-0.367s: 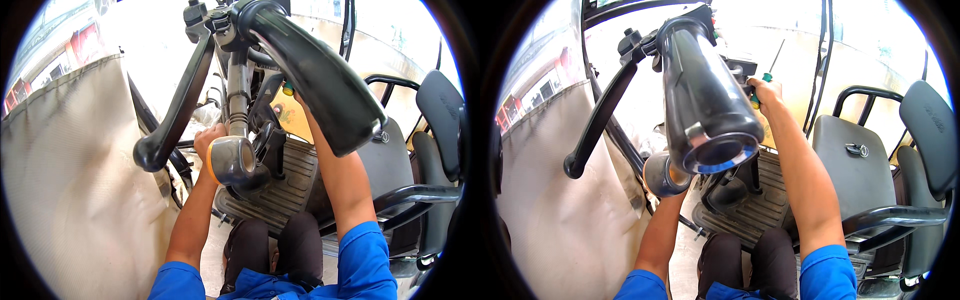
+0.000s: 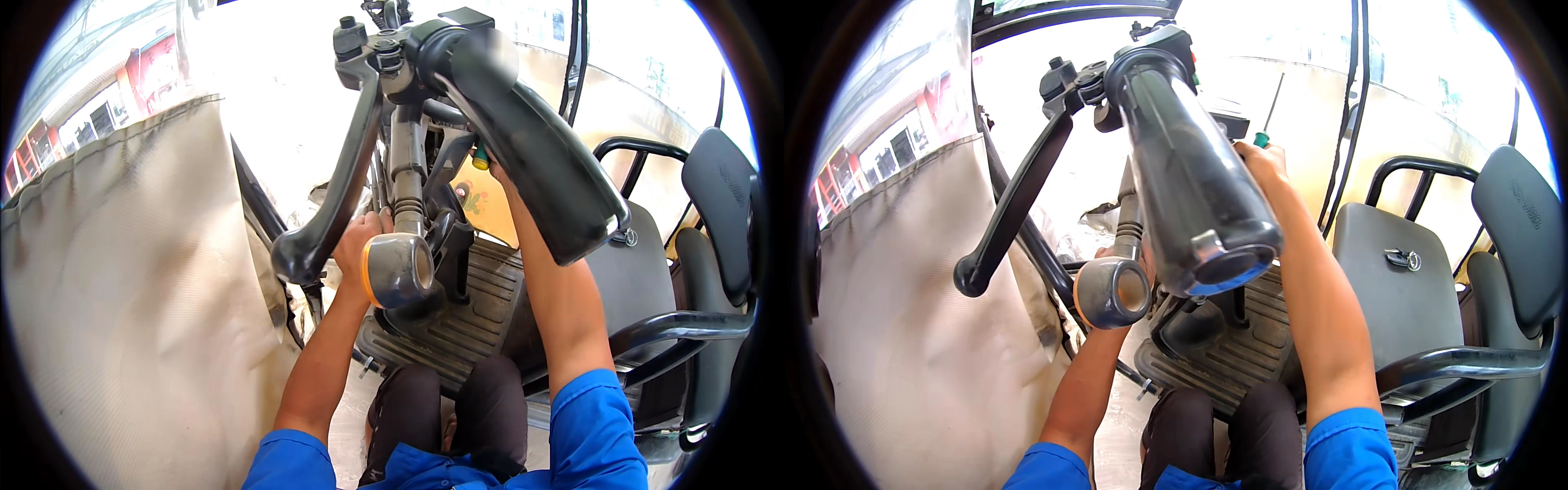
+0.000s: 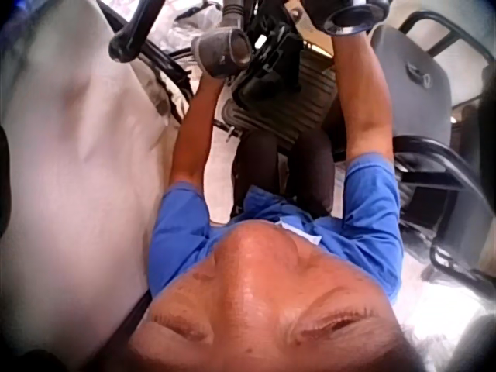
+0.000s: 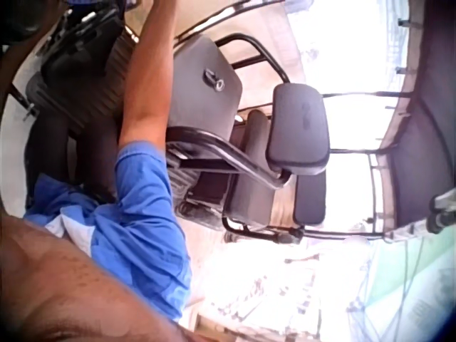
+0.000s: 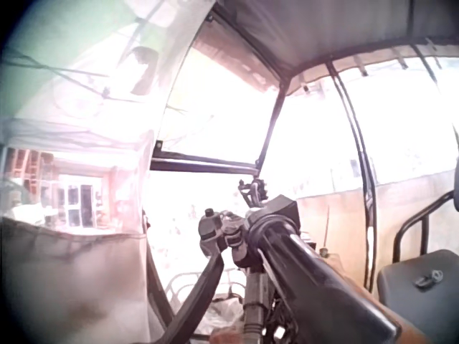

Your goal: The person uses a screwdriver to tighten screws on the motorcycle's handlebar assembly and headlight area. They repeatedly adjust the handlebars and use the tool to secure components near the front of the vehicle.

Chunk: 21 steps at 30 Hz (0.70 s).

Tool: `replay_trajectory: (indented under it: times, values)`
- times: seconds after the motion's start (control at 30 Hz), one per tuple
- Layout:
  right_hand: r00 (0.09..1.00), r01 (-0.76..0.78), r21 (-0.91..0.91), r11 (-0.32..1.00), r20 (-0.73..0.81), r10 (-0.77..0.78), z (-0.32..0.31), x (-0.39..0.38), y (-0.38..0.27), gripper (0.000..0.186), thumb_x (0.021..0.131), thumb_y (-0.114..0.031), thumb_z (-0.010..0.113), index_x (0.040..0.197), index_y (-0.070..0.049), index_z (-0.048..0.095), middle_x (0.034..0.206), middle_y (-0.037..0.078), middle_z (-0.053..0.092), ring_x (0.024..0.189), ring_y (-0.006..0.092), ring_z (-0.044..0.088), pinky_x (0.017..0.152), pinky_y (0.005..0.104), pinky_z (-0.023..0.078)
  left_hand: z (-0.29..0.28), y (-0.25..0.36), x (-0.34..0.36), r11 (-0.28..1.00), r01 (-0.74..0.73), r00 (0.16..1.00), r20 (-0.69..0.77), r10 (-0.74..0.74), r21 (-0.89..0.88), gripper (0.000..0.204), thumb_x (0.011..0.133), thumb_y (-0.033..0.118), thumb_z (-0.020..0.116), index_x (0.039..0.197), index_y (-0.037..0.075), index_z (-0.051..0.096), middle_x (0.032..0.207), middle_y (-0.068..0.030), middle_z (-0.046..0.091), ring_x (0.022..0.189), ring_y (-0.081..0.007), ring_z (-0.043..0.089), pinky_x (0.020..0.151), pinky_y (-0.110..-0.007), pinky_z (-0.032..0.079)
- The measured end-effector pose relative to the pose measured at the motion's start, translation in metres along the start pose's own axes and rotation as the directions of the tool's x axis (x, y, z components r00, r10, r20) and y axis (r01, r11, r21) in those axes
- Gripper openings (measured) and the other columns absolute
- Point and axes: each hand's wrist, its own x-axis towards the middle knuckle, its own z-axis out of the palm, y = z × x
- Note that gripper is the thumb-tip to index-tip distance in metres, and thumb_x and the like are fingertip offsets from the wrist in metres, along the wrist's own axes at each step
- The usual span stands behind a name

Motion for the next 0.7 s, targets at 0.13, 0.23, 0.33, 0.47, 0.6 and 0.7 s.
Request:
replay_trajectory:
  times: [0.13,0.23,0.33,0.47,0.6,0.7]
  values:
    - [0.978,0.151,0.003,0.989,0.145,-0.15,-0.037,0.045,0.048,0.024,0.085,-0.017,0.074,0.101,-0.005,0.061,0.086,0.006,0.059,0.066,0.0156,0.059,0.051,0.0304,0.052,-0.004,0.009,-0.009,0.915,0.004,0.993,0.108,0.043,-0.404,0.032,0.099,0.034,0.057,0.103,0.003,0.066,0.092,-0.0094,0.068,0.086,-0.0248,0.067,0.08,-0.041,0.052]
    - [0.995,0.022,0.124,0.992,0.097,-0.034,-0.007,0.031,0.025,0.019,0.087,-0.014,0.074,0.095,-0.003,0.061,0.077,0.006,0.058,0.057,0.0159,0.058,0.048,0.0282,0.052,0.01,-0.03,-0.019,0.881,-0.002,0.999,0.036,0.021,-0.474,0.022,0.087,0.025,0.065,0.104,0.012,0.068,0.093,-0.0054,0.067,0.091,-0.0222,0.064,0.088,-0.042,0.047]
    - [0.995,0.086,0.062,0.994,0.035,-0.088,-0.017,0.018,0.024,0.02,0.087,-0.014,0.073,0.088,0.001,0.06,0.076,0.008,0.059,0.056,0.0171,0.058,0.047,0.0294,0.052,-0.005,-0.009,0.004,0.989,-0.071,0.987,0.133,0.088,-0.128,0.017,0.074,0.025,0.066,0.077,0.009,0.066,0.076,-0.0106,0.069,0.076,-0.0298,0.068,0.072,-0.041,0.048]
    - [0.981,0.19,0.107,0.976,-0.059,-0.184,0.005,-0.004,0.019,0.022,0.089,-0.018,0.071,0.092,0.002,0.064,0.08,0.007,0.063,0.057,0.0156,0.059,0.048,0.029,0.05,-0.004,-0.012,0.011,0.999,-0.025,0.978,0.207,0.029,-0.019,0.027,0.089,0.027,0.062,0.072,0.006,0.065,0.069,-0.0162,0.067,0.065,-0.0332,0.067,0.07,-0.045,0.049]
    - [0.986,0.15,-0.009,0.989,0.069,-0.149,-0.021,0.005,0.017,0.024,0.086,-0.016,0.074,0.095,0.002,0.061,0.079,0.008,0.06,0.058,0.0178,0.059,0.048,0.0288,0.053,-0.003,-0.007,0.011,0.996,-0.027,0.975,0.218,0.044,-0.081,0.037,0.098,0.027,0.056,0.069,0.005,0.064,0.063,-0.0169,0.066,0.06,-0.035,0.065,0.067,-0.047,0.049]
    - [0.992,0.109,0.093,0.99,0.047,-0.113,-0.016,0.024,0.03,0.024,0.087,-0.016,0.073,0.092,0.004,0.061,0.078,0.009,0.059,0.056,0.0174,0.058,0.048,0.0289,0.053,0.0,-0.023,0.008,0.966,-0.007,0.975,0.214,0.064,-0.258,0.036,0.097,0.025,0.056,0.07,0.002,0.065,0.065,-0.0187,0.066,0.061,-0.0374,0.065,0.065,-0.048,0.049]
